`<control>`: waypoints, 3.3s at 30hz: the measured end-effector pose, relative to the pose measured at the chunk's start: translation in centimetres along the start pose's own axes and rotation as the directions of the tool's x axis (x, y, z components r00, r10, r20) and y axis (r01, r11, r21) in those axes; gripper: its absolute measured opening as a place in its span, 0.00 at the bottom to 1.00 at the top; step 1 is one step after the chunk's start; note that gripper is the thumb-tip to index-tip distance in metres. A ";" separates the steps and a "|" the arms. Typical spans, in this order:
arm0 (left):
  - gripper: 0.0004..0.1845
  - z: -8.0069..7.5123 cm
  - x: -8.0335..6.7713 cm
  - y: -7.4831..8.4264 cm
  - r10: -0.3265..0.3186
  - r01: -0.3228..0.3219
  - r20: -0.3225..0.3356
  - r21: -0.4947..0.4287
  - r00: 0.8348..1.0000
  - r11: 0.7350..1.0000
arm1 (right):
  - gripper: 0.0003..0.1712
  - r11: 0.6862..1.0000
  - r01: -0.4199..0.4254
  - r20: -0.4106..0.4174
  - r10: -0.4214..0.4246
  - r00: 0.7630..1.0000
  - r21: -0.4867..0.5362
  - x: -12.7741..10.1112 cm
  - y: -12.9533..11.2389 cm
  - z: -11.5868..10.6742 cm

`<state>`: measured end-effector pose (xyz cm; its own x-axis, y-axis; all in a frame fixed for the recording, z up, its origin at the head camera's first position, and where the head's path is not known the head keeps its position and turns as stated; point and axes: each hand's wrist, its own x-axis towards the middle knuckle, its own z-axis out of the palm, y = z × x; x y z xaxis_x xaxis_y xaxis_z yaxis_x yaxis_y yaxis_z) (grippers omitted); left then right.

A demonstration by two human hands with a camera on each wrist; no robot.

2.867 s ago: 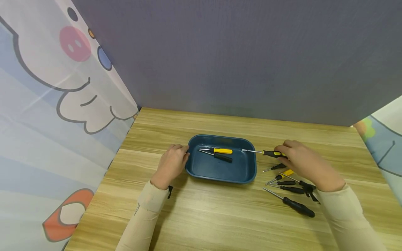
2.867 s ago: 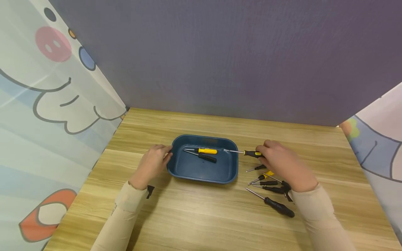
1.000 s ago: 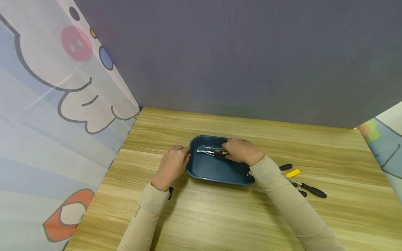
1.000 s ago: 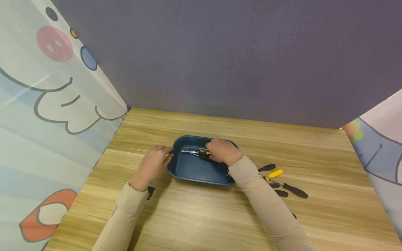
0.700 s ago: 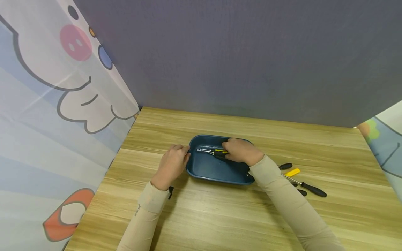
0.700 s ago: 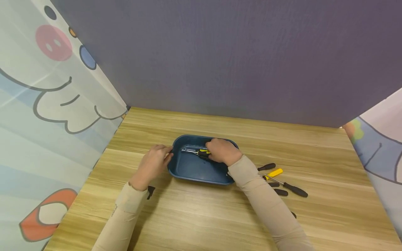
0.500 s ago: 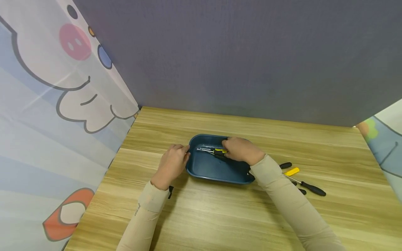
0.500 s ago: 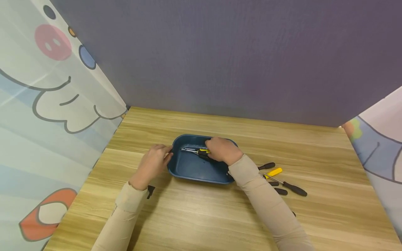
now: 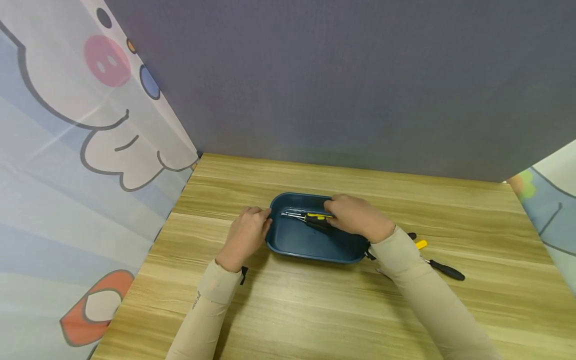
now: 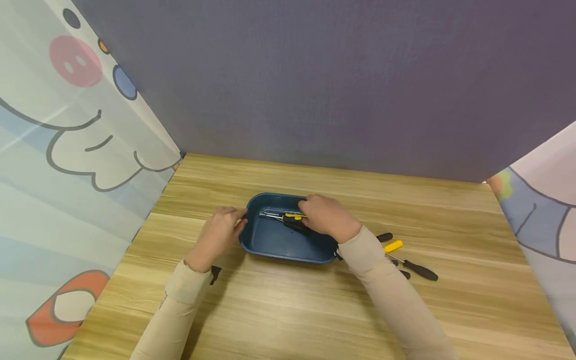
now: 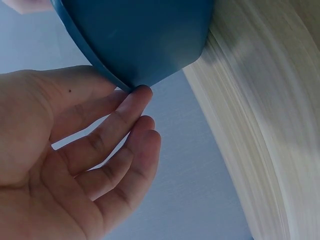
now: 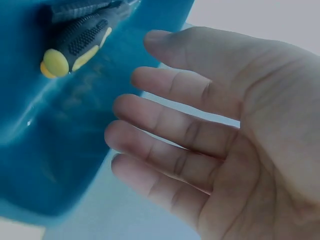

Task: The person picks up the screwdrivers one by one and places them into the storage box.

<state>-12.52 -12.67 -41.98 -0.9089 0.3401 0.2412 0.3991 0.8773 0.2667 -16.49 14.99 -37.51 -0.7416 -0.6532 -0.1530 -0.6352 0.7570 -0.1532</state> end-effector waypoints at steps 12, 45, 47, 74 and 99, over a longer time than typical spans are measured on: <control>0.13 0.0 0.0 0.1 0.001 -0.001 0.004 -0.002 1.000 1.000 | 0.10 0.999 -0.004 -0.113 -0.001 0.994 -0.041 -4.6 0.7 -0.7; 0.14 0.1 -0.3 0.0 0.001 -0.001 -0.016 -0.003 1.000 1.000 | 0.18 0.962 -0.268 -0.169 0.272 0.947 0.041 -18.9 7.5 3.7; 0.14 0.1 -0.4 0.0 -0.001 0.001 -0.014 -0.005 1.000 1.000 | 0.18 0.955 -0.293 -0.154 0.297 0.942 0.048 -19.7 8.0 4.2; 0.14 0.2 -0.1 0.0 -0.002 0.002 -0.012 -0.009 1.000 1.000 | 0.14 0.915 -0.379 -0.056 0.390 0.919 0.138 -22.7 10.6 8.8; 0.14 0.2 -0.1 0.0 -0.008 0.008 -0.006 -0.014 1.000 1.000 | 0.16 0.984 -0.165 -0.313 0.177 0.933 0.063 -20.1 9.4 6.4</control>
<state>-12.42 -12.64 -42.15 -0.9114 0.3306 0.2450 0.3933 0.8750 0.2822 -6.13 35.14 -42.10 -0.8719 -0.4706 0.1352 -0.4889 0.8521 -0.1869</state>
